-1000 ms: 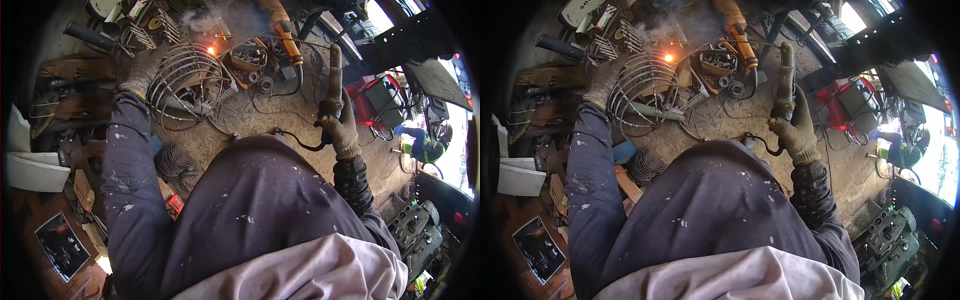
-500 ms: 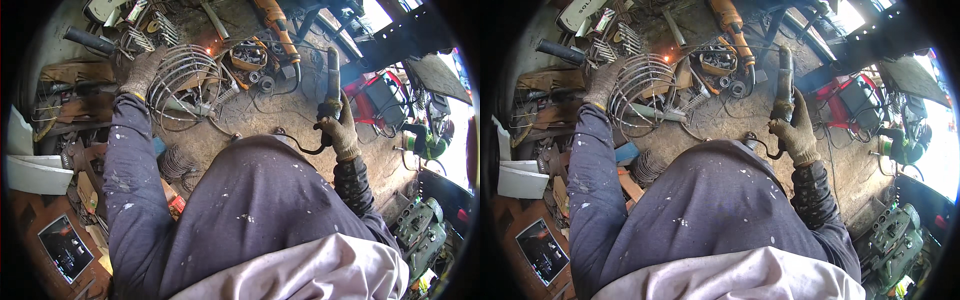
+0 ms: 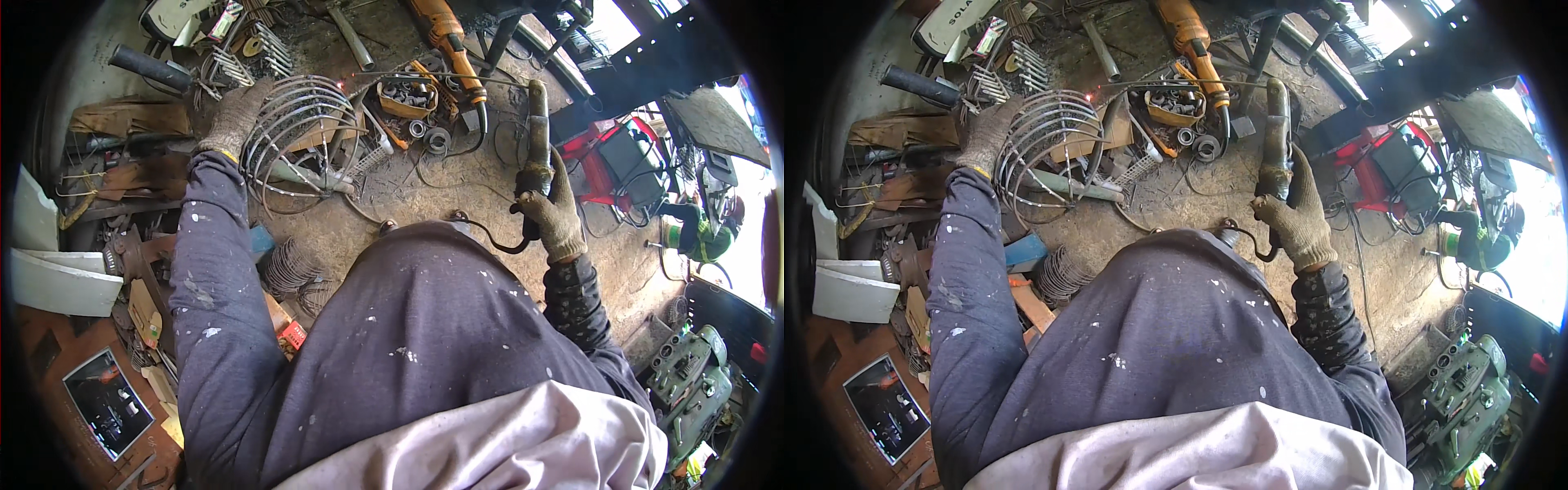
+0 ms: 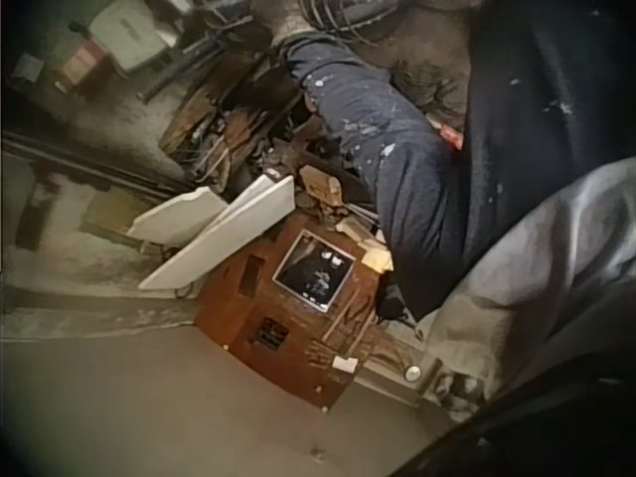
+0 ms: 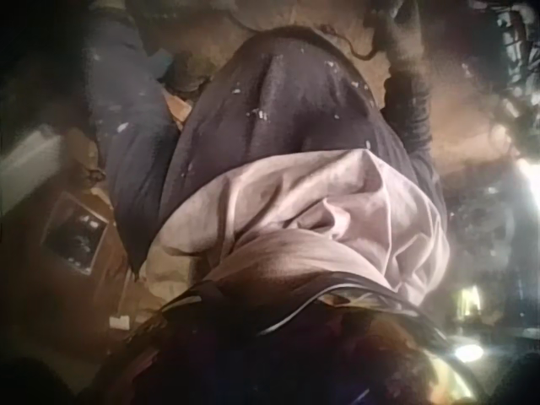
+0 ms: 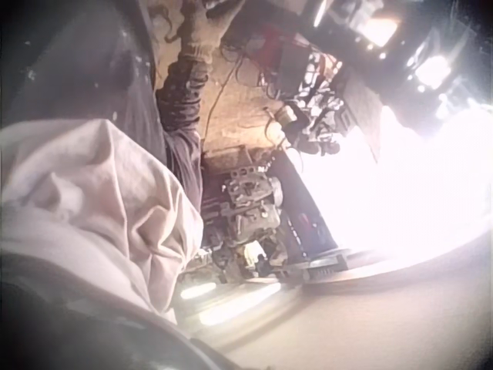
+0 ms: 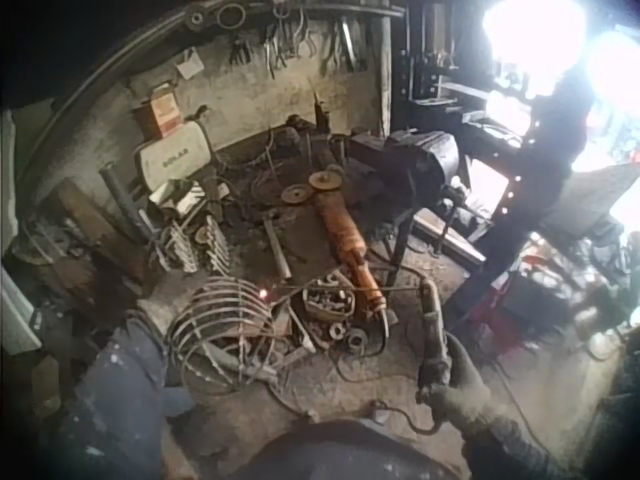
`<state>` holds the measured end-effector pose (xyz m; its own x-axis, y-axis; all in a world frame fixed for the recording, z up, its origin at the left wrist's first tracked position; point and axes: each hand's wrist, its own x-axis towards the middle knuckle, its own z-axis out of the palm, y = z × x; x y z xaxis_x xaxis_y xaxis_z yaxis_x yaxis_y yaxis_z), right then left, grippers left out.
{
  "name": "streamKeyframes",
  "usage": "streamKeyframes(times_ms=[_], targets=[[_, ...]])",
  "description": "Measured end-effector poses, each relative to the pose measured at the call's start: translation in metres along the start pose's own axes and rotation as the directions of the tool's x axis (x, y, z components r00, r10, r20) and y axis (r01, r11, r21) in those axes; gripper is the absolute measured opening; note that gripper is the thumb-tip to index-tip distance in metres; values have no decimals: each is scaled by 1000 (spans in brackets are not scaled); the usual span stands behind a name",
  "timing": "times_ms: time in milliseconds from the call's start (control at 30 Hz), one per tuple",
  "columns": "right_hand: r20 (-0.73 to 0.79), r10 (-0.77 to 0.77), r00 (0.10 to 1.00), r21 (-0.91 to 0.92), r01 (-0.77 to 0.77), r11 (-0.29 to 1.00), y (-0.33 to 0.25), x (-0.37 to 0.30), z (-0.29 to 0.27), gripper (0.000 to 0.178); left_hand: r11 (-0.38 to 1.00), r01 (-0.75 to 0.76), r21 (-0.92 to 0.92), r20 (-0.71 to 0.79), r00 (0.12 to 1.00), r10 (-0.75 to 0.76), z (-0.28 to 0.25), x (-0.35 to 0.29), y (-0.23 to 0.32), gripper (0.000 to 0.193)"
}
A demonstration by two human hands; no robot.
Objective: The person cleans their gloves, removes a component from a box, and then welds a curved wire metal frame using a handheld welding tool.
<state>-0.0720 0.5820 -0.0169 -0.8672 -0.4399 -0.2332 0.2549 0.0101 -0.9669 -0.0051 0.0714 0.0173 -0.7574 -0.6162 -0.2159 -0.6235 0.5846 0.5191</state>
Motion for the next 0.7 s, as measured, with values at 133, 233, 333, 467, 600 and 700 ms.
streamKeyframes(times_ms=[133, 233, 333, 467, 600, 700], targets=[[35, 53, 998, 44, -55, 998, 0, 3, 5, 96, 1000, -12, -5, 28, 1000, 12, 1, -1, 3, 64], [26, 19, 999, 0, -19, 1000, 9, 10, 5, 96, 998, 13, -54, 8, 1000, -13, 2, -2, 2, 62], [30, -13, 999, -49, 15, 999, 12, 11, 5, 97, 997, -6, -81, 4, 1000, 6, 4, 8, -10, 61], [35, 15, 999, 4, -15, 1000, 5, 6, 8, 99, 1000, -16, -18, 0, 1000, 16, 3, 6, -10, 64], [8, -12, 1000, 2, 12, 1000, 4, 3, 6, 98, 999, -1, 44, 18, 1000, 0, -1, -2, 4, 64], [7, 8, 1000, 44, -9, 999, -1, -1, 6, 98, 1000, 22, 23, 17, 1000, -22, -1, -6, 9, 65]])
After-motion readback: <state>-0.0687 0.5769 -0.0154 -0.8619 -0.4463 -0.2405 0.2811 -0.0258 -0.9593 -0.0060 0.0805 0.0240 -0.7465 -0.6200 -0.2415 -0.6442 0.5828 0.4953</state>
